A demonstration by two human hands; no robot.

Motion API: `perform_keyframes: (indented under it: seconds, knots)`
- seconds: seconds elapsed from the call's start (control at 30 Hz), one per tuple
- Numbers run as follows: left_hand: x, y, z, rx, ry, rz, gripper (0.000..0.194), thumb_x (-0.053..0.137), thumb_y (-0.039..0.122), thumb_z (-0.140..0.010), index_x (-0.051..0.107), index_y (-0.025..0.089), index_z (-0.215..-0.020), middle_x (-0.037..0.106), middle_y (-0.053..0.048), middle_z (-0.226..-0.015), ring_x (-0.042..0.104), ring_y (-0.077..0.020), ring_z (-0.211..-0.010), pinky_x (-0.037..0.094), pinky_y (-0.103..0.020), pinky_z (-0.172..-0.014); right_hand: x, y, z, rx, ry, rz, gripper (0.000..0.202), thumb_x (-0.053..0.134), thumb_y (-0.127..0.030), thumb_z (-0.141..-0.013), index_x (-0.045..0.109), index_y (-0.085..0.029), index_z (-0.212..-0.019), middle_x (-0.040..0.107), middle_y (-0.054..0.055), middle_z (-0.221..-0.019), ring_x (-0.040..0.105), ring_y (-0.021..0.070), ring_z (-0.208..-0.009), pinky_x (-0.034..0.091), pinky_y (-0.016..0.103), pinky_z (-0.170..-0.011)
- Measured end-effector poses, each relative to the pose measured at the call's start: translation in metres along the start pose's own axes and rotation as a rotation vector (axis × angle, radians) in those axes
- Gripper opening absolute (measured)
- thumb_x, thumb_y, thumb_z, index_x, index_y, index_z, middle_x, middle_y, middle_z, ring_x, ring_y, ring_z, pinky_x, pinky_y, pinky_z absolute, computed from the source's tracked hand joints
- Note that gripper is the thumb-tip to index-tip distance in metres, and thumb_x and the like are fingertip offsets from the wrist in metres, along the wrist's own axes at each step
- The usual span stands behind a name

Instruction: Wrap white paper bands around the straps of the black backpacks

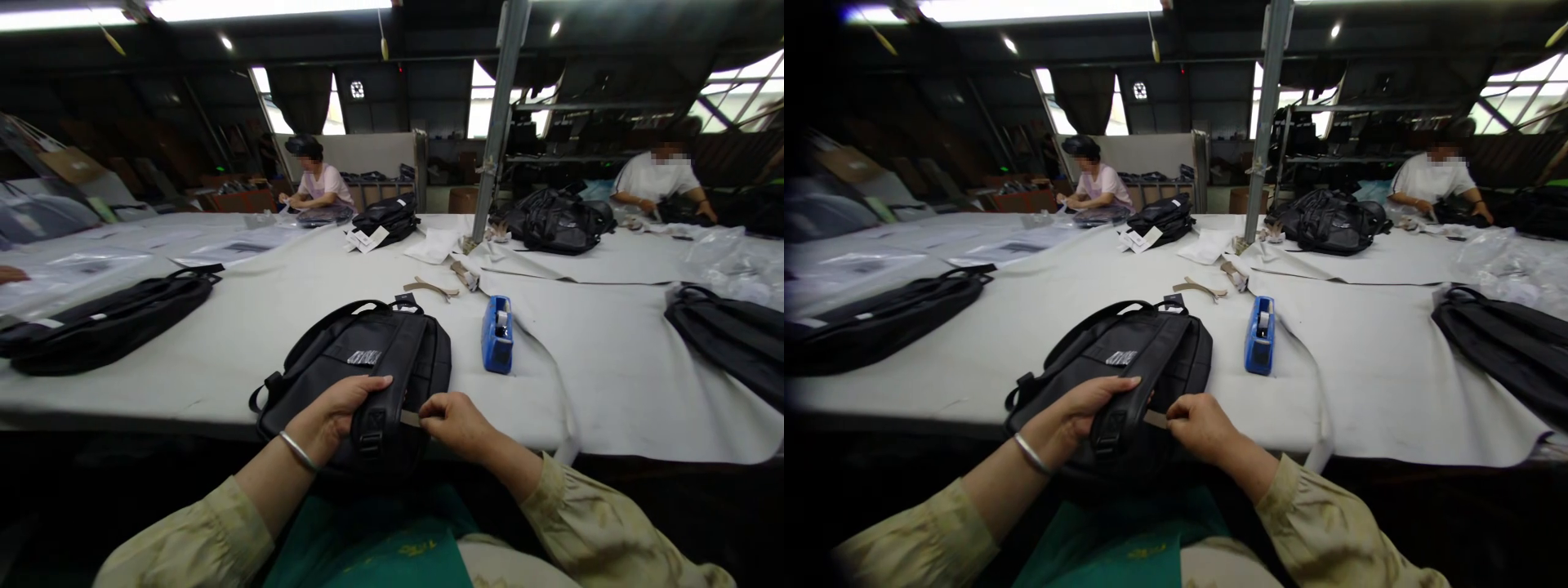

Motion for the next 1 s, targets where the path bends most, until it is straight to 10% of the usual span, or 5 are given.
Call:
perform_keyframes:
  seconds: [0.43, 0.77, 1.0]
  knots:
    - [0.007, -0.030, -0.010, 0.104, 0.015, -0.017, 0.017, 0.062, 0.014, -0.080, 0.066, 0.002, -0.091, 0.072, -0.014, -0.065, 0.066, -0.0201, -0.051, 0.057, -0.030, -0.053, 0.029, 0.012, -0.061, 0.240, -0.022, -0.631, 0.023, 0.056, -0.018, -0.065, 0.054, -0.019, -0.088, 0.059, -0.006, -0.052, 0.052, 0.0105, -0.040, 0.030, 0.018, -0.035]
    - [-0.010, -0.032, -0.015, 0.250, 0.036, 0.003, 0.030, 0.077, 0.015, -0.065, 0.063, 0.009, -0.091, 0.071, -0.009, -0.068, 0.066, -0.0186, -0.054, 0.057, -0.031, -0.056, -0.010, 0.039, -0.031, 0.227, -0.353, -0.221, 0.010, 0.064, -0.023, -0.070, 0.059, -0.015, -0.075, 0.063, -0.002, -0.055, 0.054, 0.0093, -0.041, 0.040, 0.018, -0.040]
    - [-0.003, -0.039, -0.018, 0.193, -0.052, 0.085, 0.021, 0.075, 0.019, -0.069, 0.066, 0.006, -0.084, 0.072, -0.013, -0.068, 0.067, -0.0205, -0.058, 0.058, -0.031, -0.058, -0.008, 0.033, -0.047, 0.209, -0.328, -0.155, 0.011, 0.055, -0.023, -0.079, 0.062, -0.015, -0.074, 0.060, -0.004, -0.052, 0.052, 0.0071, -0.040, 0.040, 0.017, -0.040]
Point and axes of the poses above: each hand's wrist, its own z-axis away from the middle knuckle, its own x-axis out of the palm, y = z × x, the point moved 4 cm from there along -z, towards the middle knuckle
